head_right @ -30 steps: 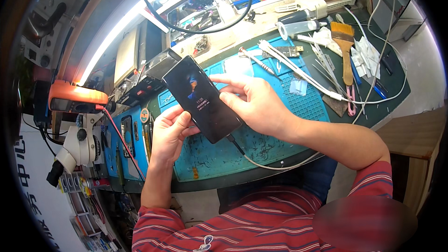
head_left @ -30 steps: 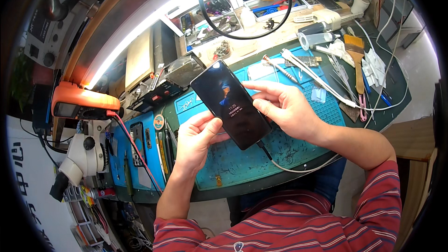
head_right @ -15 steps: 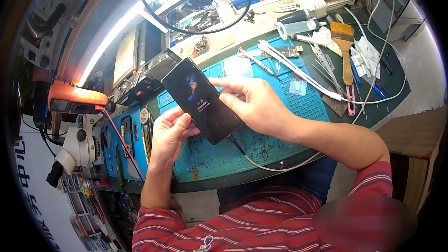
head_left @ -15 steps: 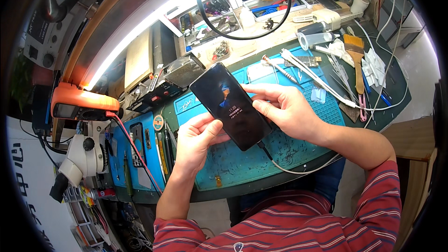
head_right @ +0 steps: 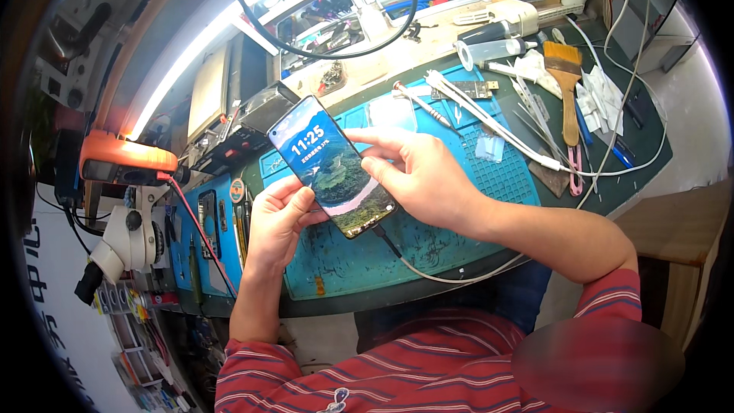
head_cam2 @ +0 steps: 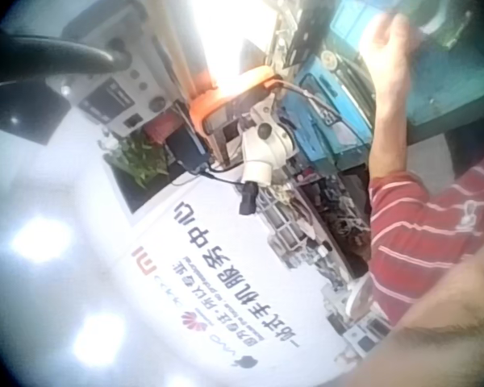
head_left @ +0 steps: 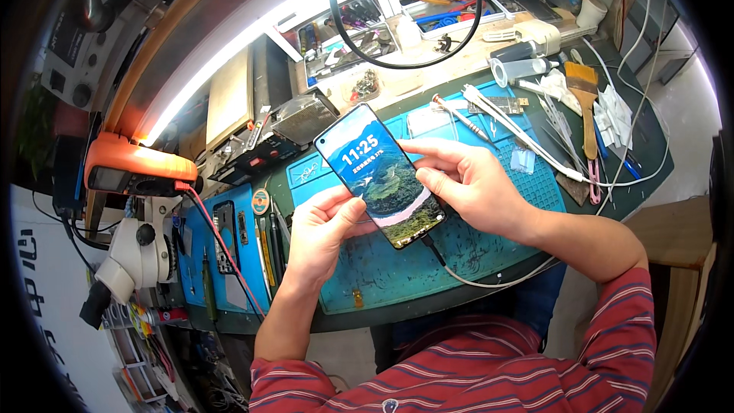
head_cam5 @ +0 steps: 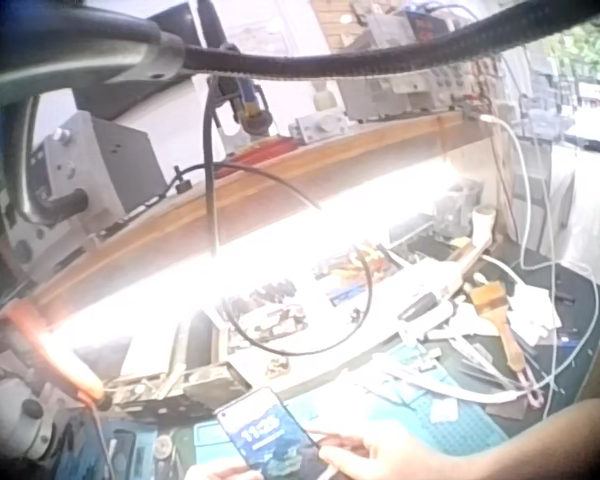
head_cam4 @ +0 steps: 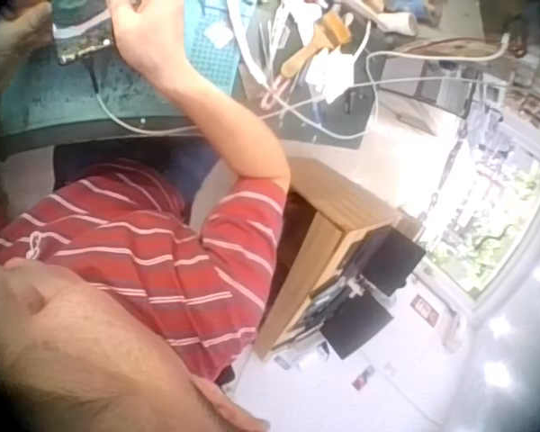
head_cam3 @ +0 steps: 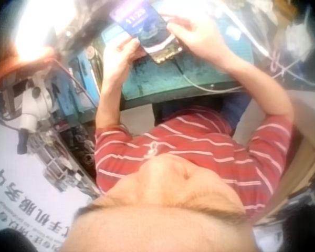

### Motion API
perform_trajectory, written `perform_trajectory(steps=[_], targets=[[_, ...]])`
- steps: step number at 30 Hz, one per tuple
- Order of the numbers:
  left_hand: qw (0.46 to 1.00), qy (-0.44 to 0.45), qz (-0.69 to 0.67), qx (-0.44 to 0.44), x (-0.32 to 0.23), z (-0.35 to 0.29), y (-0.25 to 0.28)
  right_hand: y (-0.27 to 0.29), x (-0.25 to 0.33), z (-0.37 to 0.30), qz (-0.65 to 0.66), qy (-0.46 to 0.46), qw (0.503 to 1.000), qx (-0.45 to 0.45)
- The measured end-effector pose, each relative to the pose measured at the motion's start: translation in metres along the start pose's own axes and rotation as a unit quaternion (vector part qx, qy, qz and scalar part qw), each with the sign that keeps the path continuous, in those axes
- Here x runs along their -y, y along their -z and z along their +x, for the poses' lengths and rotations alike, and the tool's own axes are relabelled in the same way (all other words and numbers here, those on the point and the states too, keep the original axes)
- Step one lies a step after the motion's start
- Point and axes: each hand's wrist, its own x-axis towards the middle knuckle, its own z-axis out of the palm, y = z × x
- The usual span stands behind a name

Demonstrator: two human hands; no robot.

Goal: The person inspects a smartphone, then applies adhesive to the internal frame and reassembles the back cover. The phone is tested by powering it on to confirm functionality.

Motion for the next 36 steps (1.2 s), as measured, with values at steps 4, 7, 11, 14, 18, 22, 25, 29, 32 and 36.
perform_trajectory(steps=[4,7,11,14,18,22,25,29,32,36], targets=[[1.000,0.002,0.001,0.009,-0.002,0.000,-0.001,-0.001,0.001,0.000,0.028,-0.005,1.000,0.002],[1.000,0.000,-0.003,0.010,-0.003,0.000,-0.001,-0.001,0.004,0.000,0.022,-0.010,1.000,0.003],[1.000,-0.001,-0.003,0.006,-0.002,0.000,-0.001,-0.001,0.001,0.000,0.027,-0.005,1.000,0.006],[1.000,-0.009,0.008,0.010,-0.002,0.000,-0.001,-0.001,0.005,0.000,0.032,-0.007,0.999,0.007],[1.000,-0.011,0.015,0.021,-0.002,0.000,0.003,0.001,0.007,0.000,0.044,-0.028,0.998,0.027],[0.999,-0.019,0.015,0.026,-0.001,0.001,0.004,0.001,0.010,0.000,0.044,-0.045,0.997,0.040],[0.999,-0.018,0.014,0.022,-0.001,0.001,0.003,0.002,0.010,0.000,0.038,-0.042,0.998,0.041],[1.000,-0.019,0.015,0.020,-0.001,0.001,0.004,0.001,0.009,0.000,0.033,-0.043,0.998,0.041],[0.999,-0.016,0.021,0.021,-0.002,0.001,0.003,0.001,0.009,0.000,0.029,-0.045,0.998,0.039],[1.000,-0.017,0.016,0.021,-0.001,0.001,0.003,0.001,0.010,-0.001,0.026,-0.045,0.998,0.036]])
